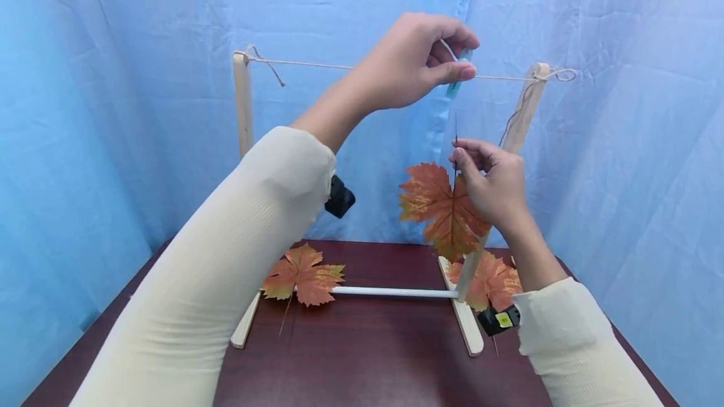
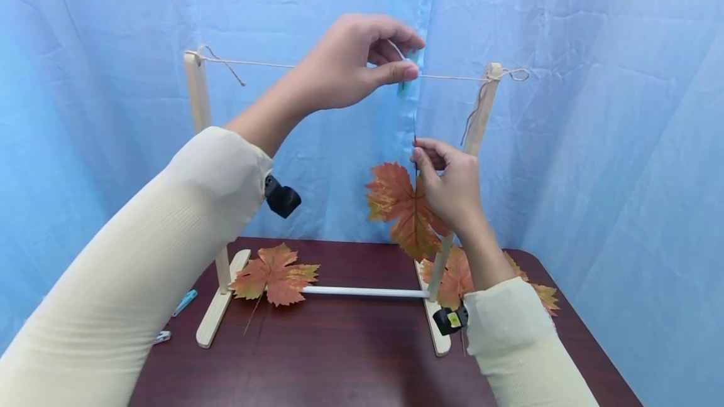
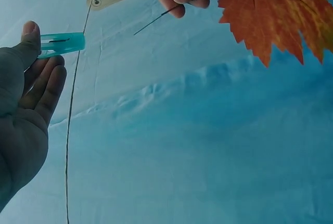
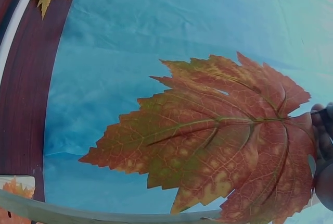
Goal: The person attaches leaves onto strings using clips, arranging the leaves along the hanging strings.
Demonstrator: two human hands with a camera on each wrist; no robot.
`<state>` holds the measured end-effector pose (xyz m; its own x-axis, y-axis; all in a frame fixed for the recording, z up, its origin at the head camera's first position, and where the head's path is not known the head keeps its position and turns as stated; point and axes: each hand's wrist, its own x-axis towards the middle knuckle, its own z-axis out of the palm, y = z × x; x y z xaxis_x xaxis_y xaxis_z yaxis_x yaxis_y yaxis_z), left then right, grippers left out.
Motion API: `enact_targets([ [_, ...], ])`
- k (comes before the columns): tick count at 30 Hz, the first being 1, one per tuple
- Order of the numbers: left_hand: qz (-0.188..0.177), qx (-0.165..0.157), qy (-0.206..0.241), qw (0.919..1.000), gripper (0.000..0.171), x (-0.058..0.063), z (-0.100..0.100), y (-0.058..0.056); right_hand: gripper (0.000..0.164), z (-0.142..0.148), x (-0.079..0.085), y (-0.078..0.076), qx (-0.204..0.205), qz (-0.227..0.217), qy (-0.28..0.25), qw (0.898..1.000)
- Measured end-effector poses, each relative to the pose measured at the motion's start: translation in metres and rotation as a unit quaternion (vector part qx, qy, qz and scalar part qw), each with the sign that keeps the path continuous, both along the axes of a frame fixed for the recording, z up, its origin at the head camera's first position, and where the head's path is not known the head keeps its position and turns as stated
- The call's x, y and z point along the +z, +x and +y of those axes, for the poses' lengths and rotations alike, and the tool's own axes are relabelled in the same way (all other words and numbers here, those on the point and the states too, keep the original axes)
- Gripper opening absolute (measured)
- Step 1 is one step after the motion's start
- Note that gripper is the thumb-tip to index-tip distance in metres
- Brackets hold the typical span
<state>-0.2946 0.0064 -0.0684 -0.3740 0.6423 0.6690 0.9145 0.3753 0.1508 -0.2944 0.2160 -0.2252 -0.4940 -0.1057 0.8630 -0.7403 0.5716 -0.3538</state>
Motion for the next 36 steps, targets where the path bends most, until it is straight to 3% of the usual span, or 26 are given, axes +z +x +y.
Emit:
enact_targets([
  [7, -0.036, 0.026, 0.022, 0.9987, 0.039, 0.013, 0.019, 0.0, 0.02, 0.0, 0.005, 0.005, -0.005, 0.005, -0.012, 1.0],
  [15, -0.072, 0.022, 0.052, 0.9958, 0.038, 0.016, 0.032, -0.001, 0.021, 0.001, 0.009, 0.012, -0.007, -0.005, -0.022, 1.0],
  [26, -0.087, 0.059, 0.105, 0.989, 0.037, 0.01, 0.038, -0.009, 0.02, 0.0, 0.013, 0.013, -0.001, 0.013, -0.038, 0.999],
  [36, -0.075, 0.099, 0.089, 0.9882, 0.03, 0.007, 0.044, -0.01, 0.02, -0.003, 0.017, 0.016, -0.002, 0.008, -0.058, 0.998],
])
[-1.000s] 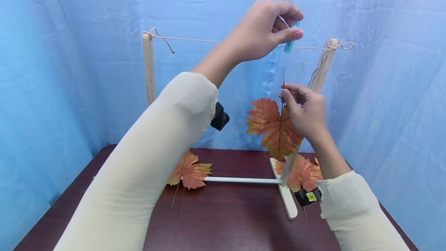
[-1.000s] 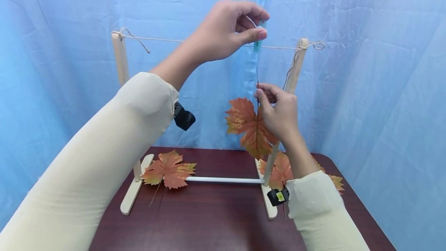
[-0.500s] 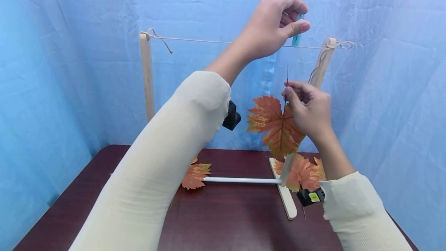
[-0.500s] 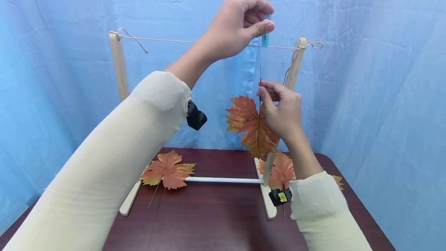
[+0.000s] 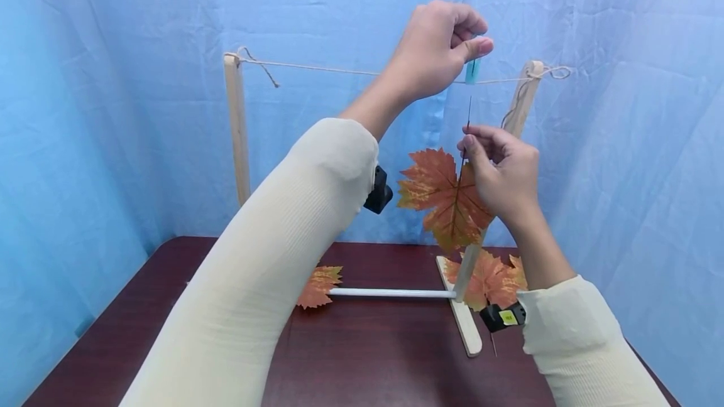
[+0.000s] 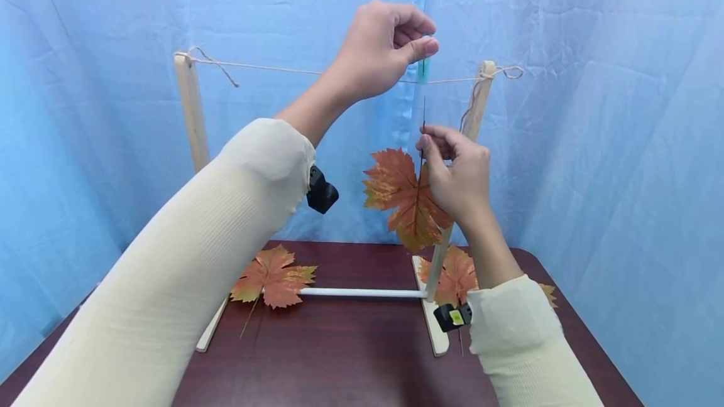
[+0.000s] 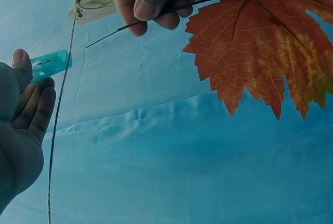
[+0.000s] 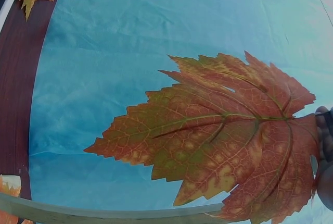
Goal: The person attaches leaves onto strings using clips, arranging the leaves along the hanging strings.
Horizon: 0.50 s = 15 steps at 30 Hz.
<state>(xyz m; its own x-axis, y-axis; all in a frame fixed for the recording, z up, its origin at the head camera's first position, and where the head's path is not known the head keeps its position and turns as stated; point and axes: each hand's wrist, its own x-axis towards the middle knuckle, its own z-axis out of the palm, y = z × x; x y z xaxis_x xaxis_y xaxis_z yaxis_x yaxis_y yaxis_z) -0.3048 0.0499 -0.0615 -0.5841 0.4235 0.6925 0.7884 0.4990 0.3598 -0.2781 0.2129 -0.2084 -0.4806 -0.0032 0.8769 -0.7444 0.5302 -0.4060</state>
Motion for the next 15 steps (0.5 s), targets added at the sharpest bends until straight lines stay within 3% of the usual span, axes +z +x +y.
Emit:
enact_targets([
  [15, -0.026, -0.002, 0.007, 0.9996, 0.022, -0.0063, -0.0012, -0.0035, 0.019, -0.0018, 0.0042, -0.0005, -0.001, -0.003, -0.006, 1.0],
])
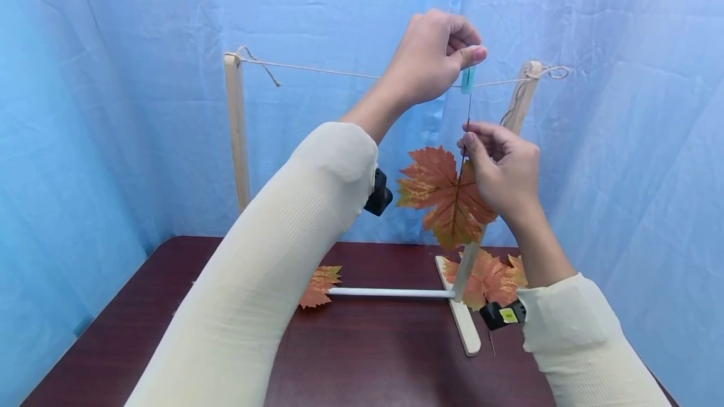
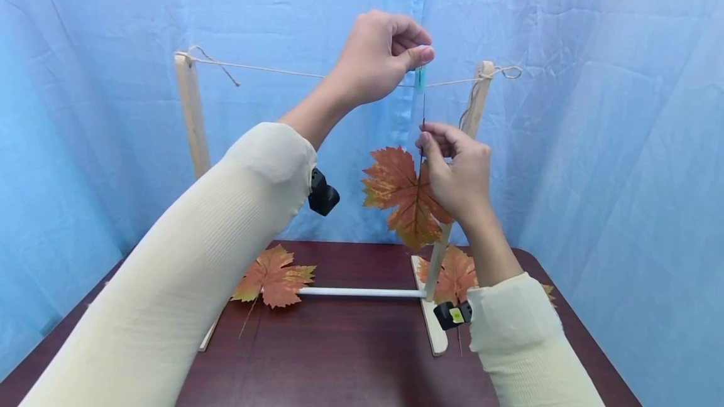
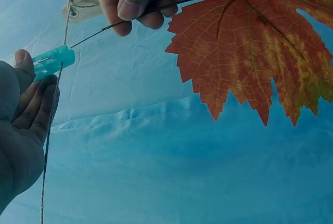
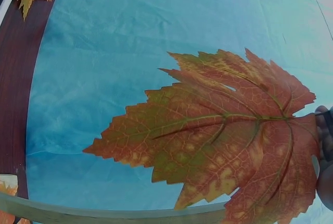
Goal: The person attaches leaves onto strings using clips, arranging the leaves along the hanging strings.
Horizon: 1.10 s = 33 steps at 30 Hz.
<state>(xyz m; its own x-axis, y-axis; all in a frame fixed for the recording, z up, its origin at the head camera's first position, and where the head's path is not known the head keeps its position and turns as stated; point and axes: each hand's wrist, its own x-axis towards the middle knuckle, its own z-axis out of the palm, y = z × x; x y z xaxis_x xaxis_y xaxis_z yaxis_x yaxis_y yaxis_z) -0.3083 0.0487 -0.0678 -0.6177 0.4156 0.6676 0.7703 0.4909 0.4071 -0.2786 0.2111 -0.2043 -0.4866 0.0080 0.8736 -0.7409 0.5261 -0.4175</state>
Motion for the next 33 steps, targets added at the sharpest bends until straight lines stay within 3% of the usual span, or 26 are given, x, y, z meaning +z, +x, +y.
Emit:
enact_targets([
  [13, -0.018, -0.019, 0.0, 0.9997, 0.02, -0.004, 0.0, -0.003, 0.021, -0.002, 0.008, -0.004, 0.008, -0.017, -0.012, 1.0],
  [33, -0.021, -0.02, -0.005, 0.9996, 0.019, -0.006, 0.0, -0.004, 0.026, -0.008, 0.026, -0.006, 0.057, -0.108, -0.101, 0.987],
])
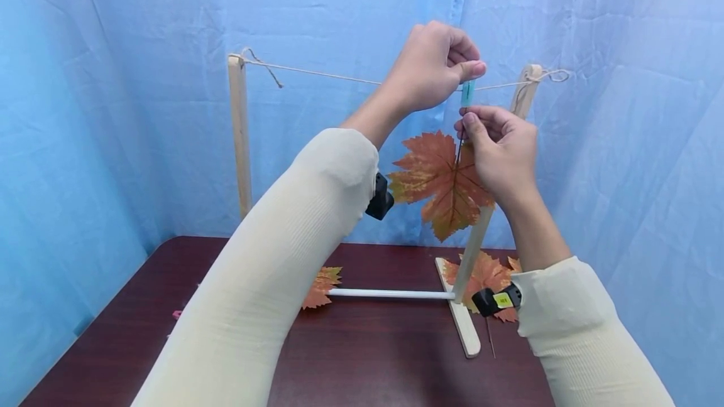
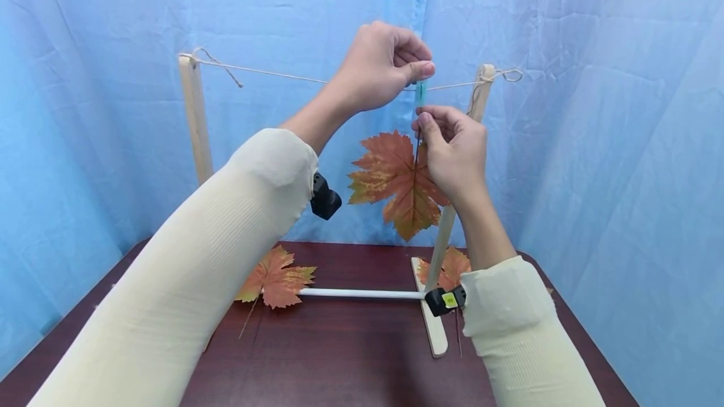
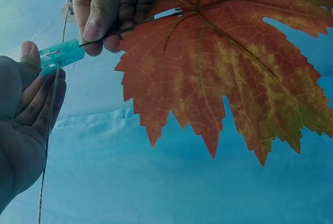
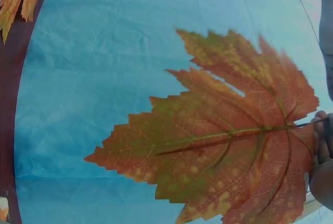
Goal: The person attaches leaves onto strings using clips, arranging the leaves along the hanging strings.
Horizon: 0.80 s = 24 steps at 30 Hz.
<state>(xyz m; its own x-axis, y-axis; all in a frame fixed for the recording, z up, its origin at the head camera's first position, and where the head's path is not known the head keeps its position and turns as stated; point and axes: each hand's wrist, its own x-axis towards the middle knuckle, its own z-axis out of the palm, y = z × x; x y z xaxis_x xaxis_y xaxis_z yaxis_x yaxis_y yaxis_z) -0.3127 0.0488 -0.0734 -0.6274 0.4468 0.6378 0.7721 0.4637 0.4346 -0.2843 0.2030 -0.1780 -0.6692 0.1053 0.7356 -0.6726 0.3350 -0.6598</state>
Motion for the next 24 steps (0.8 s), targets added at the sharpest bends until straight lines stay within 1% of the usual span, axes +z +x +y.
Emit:
enact_targets([
  [6, -0.003, 0.005, -0.008, 1.0, 0.022, -0.0004, 0.001, 0.0002, 0.03, 0.0007, 0.0012, 0.001, -0.005, -0.018, 0.006, 1.0],
  [11, 0.001, 0.007, -0.018, 0.9998, 0.027, -0.0001, 0.0008, -0.0001, 0.027, 0.0017, 0.0023, 0.0015, 0.0, -0.017, 0.005, 1.0],
  [16, 0.009, 0.017, -0.027, 0.9995, 0.035, 0.0, -0.0006, 0.0, 0.026, 0.0035, 0.0024, 0.0019, -0.001, -0.021, 0.007, 1.0],
  [24, 0.002, 0.02, -0.031, 0.9993, 0.042, 0.0008, -0.0012, -0.0002, 0.026, 0.0067, 0.0023, 0.0027, -0.02, -0.004, 0.027, 0.999],
])
